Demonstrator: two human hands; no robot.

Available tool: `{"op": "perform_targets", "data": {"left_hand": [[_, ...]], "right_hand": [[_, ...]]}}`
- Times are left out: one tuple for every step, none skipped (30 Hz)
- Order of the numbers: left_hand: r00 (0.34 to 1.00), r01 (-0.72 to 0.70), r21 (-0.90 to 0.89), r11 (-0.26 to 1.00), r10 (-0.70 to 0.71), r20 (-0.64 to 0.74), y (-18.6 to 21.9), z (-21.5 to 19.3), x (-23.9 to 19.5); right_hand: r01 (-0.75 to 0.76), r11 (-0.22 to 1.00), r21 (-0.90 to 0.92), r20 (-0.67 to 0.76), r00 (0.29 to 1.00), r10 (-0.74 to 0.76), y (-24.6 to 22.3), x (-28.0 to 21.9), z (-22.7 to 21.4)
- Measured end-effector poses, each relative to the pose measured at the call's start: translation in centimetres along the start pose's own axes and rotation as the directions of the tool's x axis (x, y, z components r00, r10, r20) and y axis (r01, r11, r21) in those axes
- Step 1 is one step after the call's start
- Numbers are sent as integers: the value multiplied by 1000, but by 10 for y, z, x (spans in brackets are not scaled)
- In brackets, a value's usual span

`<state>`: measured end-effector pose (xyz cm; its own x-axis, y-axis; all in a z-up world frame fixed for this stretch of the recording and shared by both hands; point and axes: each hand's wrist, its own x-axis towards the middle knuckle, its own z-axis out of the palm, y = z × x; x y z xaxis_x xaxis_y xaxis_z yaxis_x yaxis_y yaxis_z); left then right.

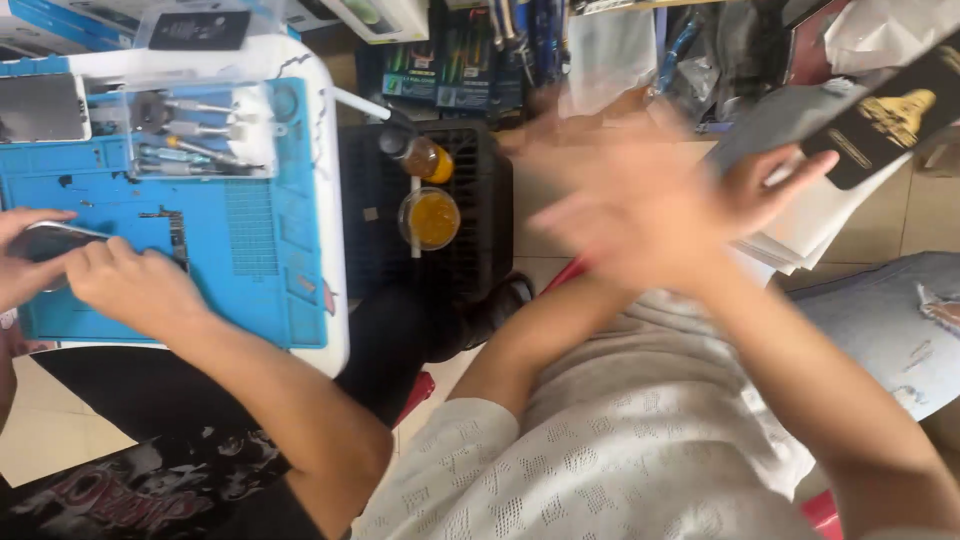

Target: The person sits on a red chair in a cluttered room and handles small white rectangular items and black packages. They repeatedly pick up the items, flip them over, and place them into a cardboard box on the floor. The camera shakes severely throughout the video, frequently obscuring the view of the hands and objects.

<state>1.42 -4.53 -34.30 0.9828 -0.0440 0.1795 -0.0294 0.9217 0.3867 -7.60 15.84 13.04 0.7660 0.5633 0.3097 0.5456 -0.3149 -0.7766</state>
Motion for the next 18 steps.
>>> {"op": "perform_targets", "data": {"left_hand": [[999, 33, 71, 997, -33, -1, 19, 11, -2], [998, 56, 147, 988, -57, 3, 40, 19, 7], [999, 46, 148, 988, -48, 12, 66, 40, 14], [996, 89, 253, 963, -93, 3, 88, 62, 15], [991, 131, 355, 926, -136, -12, 110, 84, 17], [991, 127, 349, 929, -131, -15, 135, 110, 11], [985, 170, 444, 880, -171, -38, 161, 135, 6], [976, 211, 540, 815, -210, -64, 189, 157, 2], [976, 208, 542, 814, -206, -64, 218, 180, 2], [965, 250, 627, 738, -245, -97, 244, 203, -1], [951, 290, 702, 650, -280, -133, 270, 227, -4], [951, 289, 701, 651, -276, -136, 266, 225, -4], [955, 273, 718, 640, -273, -120, 263, 223, -3], [957, 258, 735, 627, -269, -106, 259, 222, -3], [958, 258, 735, 627, -265, -111, 272, 234, -3], [969, 237, 715, 658, -211, -126, 284, 248, -3], [977, 214, 694, 688, -158, -144, 295, 263, -3], [977, 212, 694, 688, -158, -142, 286, 257, -4]], "right_hand": [[313, 949, -43, 161, 939, -303, -37, 22, 29], [606, 795, -34, 328, 758, -563, -72, 46, 57], [615, 788, -38, 332, 752, -570, -81, 49, 90], [684, 730, -4, 396, 671, -626, -90, 50, 121], [745, 666, 36, 455, 581, -674, -97, 50, 153], [744, 667, 40, 462, 578, -672, -111, 52, 169], [816, 571, -91, 538, 522, -661, -124, 55, 184], [872, 443, -210, 606, 471, -641, -137, 59, 201], [874, 440, -208, 606, 468, -644, -138, 52, 214], [827, 562, 4, 572, 459, -680, -138, 43, 227], [734, 641, 222, 531, 460, -711, -138, 34, 239], [734, 640, 227, 532, 457, -713, -140, 28, 239], [678, 655, 334, 522, 445, -728, -142, 22, 239], [613, 658, 437, 508, 435, -743, -144, 15, 239], [612, 655, 442, 507, 432, -746, -143, 9, 240], [589, 665, 459, 525, 424, -738, -142, 3, 239], [565, 675, 474, 542, 416, -730, -140, -3, 238], [567, 675, 472, 543, 416, -729, -140, -5, 235]]}}
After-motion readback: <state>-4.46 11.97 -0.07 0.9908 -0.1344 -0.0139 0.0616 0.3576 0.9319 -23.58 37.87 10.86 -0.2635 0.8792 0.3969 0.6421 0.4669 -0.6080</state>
